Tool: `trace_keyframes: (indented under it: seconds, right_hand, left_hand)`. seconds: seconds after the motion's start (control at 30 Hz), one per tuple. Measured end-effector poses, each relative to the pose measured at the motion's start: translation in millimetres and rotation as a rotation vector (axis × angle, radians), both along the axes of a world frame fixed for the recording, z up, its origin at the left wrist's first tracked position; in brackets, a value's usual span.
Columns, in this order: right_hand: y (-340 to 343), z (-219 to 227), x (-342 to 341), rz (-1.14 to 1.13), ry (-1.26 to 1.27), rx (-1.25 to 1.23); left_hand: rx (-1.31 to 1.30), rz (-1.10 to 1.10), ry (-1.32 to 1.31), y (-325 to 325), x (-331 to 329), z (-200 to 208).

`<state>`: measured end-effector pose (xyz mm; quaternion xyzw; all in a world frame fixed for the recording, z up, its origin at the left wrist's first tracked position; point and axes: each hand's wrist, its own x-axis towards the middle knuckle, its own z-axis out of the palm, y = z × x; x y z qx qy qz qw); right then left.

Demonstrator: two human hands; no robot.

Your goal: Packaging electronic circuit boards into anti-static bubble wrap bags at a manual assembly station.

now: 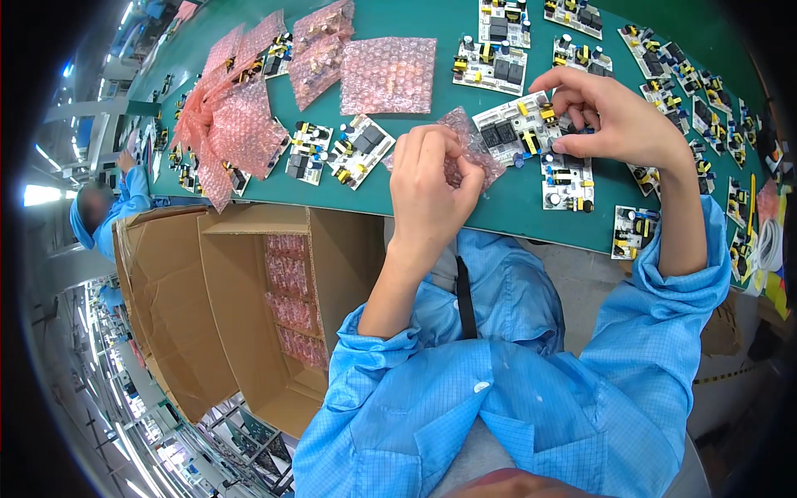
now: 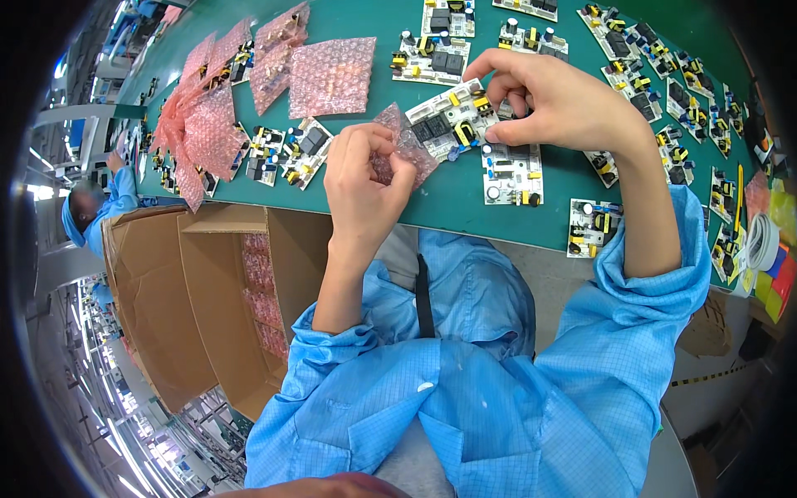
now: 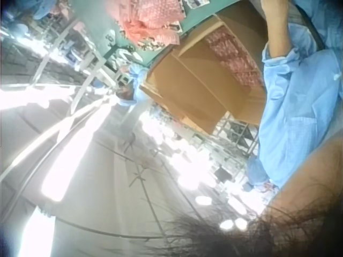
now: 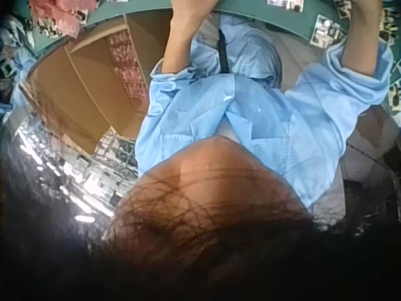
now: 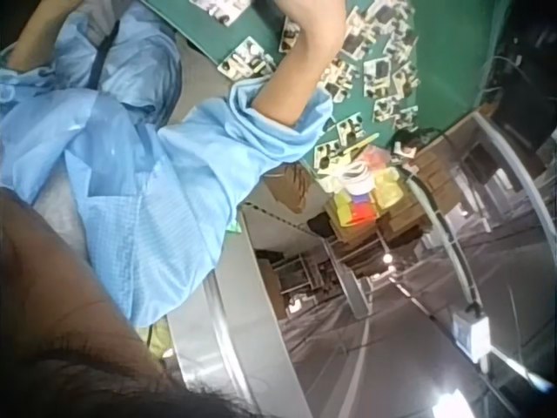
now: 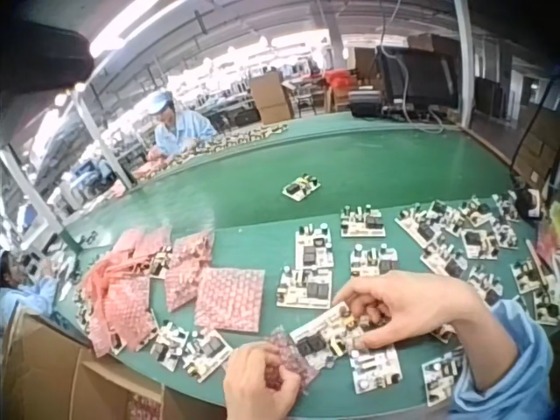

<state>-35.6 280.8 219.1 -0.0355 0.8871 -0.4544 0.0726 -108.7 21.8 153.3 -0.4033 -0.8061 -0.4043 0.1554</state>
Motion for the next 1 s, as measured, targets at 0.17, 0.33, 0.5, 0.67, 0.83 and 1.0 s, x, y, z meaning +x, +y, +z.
trace_keyframes:
  seconds: [0.17, 0.33, 0.5, 0.67, 0.83, 1.0]
  right_hand:
    - [3, -1, -2, -0.044, -0.06, -0.154]
    - [-2, 9, -5, -0.19, -0.195, -0.33]
    - [1, -3, -3, -0.177, -0.094, -0.228]
    - [2, 2, 3, -0.078, -0.044, 0.009]
    - [5, -4, 4, 0.04, 0.051, 0.131]
    - [-5, 0, 5, -0.012, 0.056, 0.216]
  left_hand:
    - [0.022, 0.025, -0.038, -1, 4, -4]
    - [0.041, 0.027, -0.059, -2, 6, -8]
    - [0.037, 0.016, 0.057, 1, 7, -6]
    - [0.013, 0.017, 0.078, 3, 7, -7]
    - [0.029, 0.009, 0.091, 4, 6, -9]
    - [0.014, -0.002, 0.098, 4, 4, -9]
